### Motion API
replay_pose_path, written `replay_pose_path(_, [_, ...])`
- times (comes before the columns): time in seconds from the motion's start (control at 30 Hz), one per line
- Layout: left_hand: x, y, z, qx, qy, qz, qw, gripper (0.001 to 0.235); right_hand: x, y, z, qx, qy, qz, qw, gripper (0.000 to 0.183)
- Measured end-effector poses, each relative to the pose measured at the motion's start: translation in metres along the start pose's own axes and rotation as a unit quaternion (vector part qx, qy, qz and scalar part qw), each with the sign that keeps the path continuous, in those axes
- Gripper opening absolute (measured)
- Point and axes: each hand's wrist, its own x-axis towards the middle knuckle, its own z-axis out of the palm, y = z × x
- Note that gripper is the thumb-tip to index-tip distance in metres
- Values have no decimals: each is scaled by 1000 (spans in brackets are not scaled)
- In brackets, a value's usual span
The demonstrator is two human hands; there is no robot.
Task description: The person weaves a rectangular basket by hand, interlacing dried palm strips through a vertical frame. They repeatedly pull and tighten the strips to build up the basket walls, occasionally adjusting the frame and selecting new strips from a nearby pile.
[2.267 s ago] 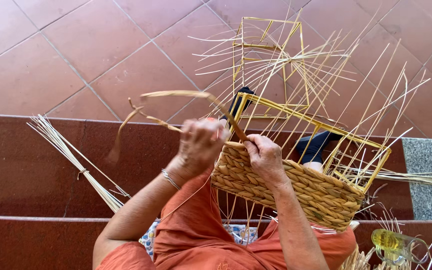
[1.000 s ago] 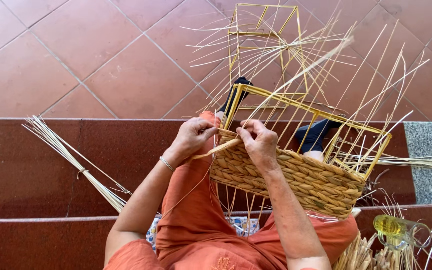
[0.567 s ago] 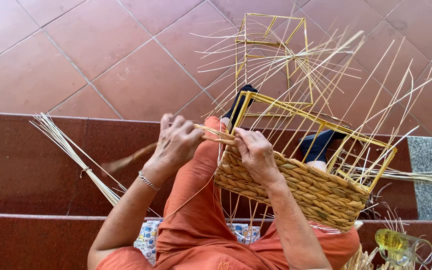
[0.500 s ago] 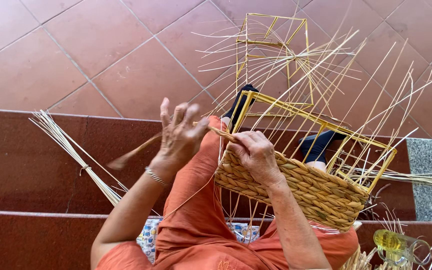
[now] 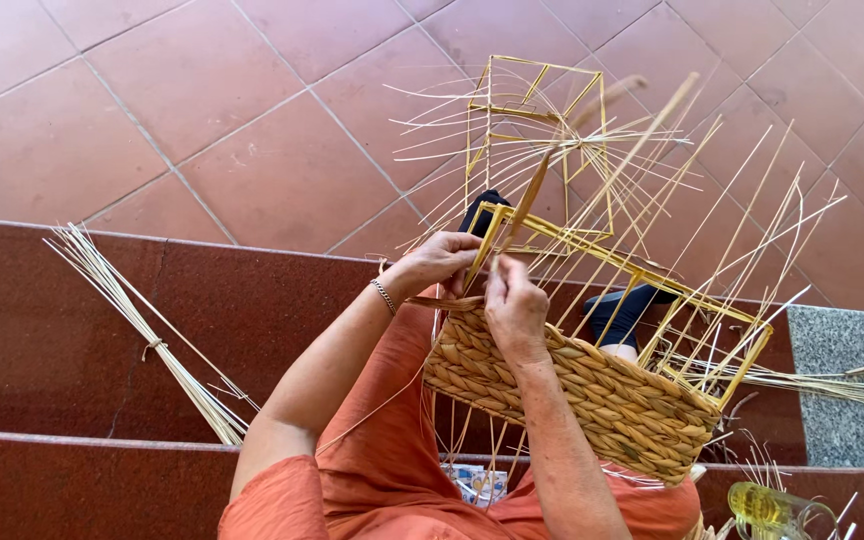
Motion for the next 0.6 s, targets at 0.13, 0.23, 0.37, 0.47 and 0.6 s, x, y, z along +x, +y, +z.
replay_pose_path(0.13, [-3, -6, -5, -146, -22, 42, 988, 42, 2, -3, -1, -139, -114, -72, 981, 10])
replay_pose_path(0.23, [-2, -18, -11, -100, 83, 28, 991, 45, -2, -10, -11, -62, -100, -55, 992, 12])
replay_pose_path(0.37, [-11, -38, -31, -54, 218, 16, 974, 30, -7, -19, -27, 61, -100, 55, 992, 27])
replay_pose_path(0.47, [-33, -39, -43, -193, 271, 11, 943, 34, -9, -24, -30, 100, -81, 38, 991, 29])
replay_pose_path(0.6, [-64, -9, -39, -290, 309, 86, 902, 39, -17, -21, -32, 113, -75, 55, 989, 23])
